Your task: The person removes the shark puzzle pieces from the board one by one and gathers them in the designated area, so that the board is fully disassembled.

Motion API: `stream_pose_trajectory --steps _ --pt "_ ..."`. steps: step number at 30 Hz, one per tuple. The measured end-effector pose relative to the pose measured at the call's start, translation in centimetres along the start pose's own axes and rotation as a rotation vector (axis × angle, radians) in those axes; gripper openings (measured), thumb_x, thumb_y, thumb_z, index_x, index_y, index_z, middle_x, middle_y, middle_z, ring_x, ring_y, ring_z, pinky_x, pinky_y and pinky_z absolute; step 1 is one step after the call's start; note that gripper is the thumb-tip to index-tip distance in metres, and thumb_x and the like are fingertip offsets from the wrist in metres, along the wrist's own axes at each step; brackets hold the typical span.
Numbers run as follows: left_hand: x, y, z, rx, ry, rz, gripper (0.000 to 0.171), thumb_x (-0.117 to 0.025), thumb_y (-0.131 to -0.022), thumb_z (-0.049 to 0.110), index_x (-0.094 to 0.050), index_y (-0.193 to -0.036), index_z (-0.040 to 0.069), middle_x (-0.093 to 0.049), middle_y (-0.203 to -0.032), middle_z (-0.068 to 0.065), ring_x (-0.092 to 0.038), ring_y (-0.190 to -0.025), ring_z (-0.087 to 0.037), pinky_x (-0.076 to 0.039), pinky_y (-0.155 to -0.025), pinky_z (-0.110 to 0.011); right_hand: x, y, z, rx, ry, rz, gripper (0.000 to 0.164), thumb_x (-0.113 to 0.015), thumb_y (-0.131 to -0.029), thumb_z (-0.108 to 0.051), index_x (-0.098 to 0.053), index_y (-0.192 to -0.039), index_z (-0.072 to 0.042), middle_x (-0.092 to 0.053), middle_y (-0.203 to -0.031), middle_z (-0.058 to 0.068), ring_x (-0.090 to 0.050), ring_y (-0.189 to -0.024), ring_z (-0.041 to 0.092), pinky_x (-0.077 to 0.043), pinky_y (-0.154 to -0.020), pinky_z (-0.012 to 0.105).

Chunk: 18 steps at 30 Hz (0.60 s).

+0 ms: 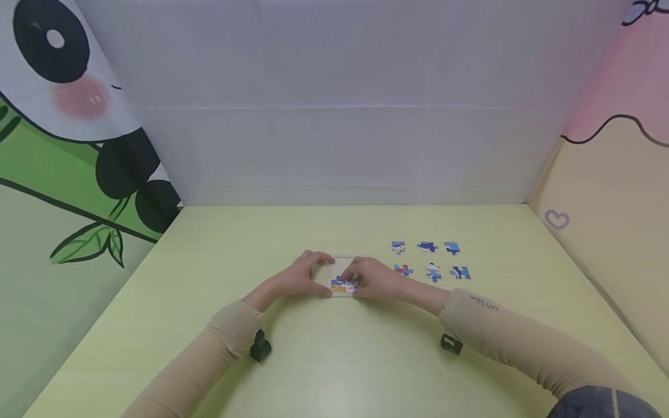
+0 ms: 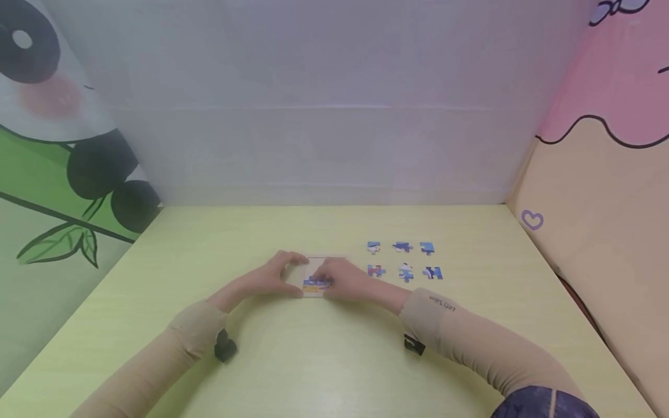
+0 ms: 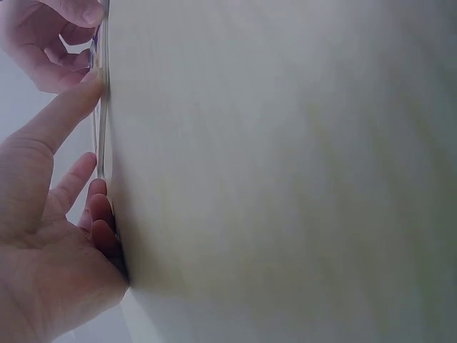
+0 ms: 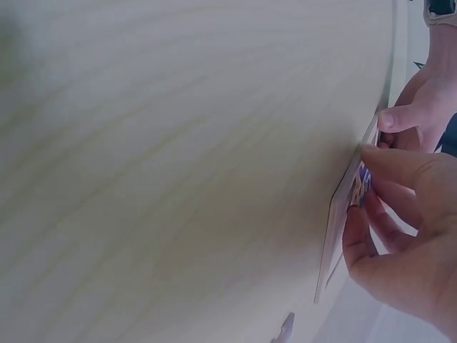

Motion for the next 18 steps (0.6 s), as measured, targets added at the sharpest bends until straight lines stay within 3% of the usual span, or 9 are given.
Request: stream_pose_trajectory --steps 9,18 --pt "-0.2 0.0 0.3 0.013 0.005 0.004 0.072 -0.085 -0.077 0.032 -0.048 -0.138 0.023 -0.043 -0.134 -0.013 -0.041 -0.114 -0.026 -0.037 -0.100 -0.044 0.8 0.3 0.6 -0.005 -0.040 -0.057 0.040 -0.074 -0.083 -0.003 -0.069 -0.122 -0.009 -0.064 -0.115 0.007 -0.060 -0.100 0.019 -0.053 -0.087 0.033" --pt "-0.2 -0.1 0.1 -0.001 -0.013 0.018 0.072 -0.086 -0.075 0.030 -0.050 -0.137 0.021 -0.044 -0.132 -0.014 -0.042 -0.115 -0.025 -0.038 -0.100 -0.043 0.6 0.5 1.2 -0.035 -0.060 -0.025 0.040 -0.074 -0.082 -0.003 -0.068 -0.120 -0.016 -0.064 -0.115 0.001 -0.060 -0.095 0.015 -0.053 -0.085 0.029"
Point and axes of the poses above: each hand's wrist, its own y-axis away from the middle knuckle, its own x-axis out of the back of the hand, z = x × y, the point moved 1 cm from there along -y, towards the middle knuckle
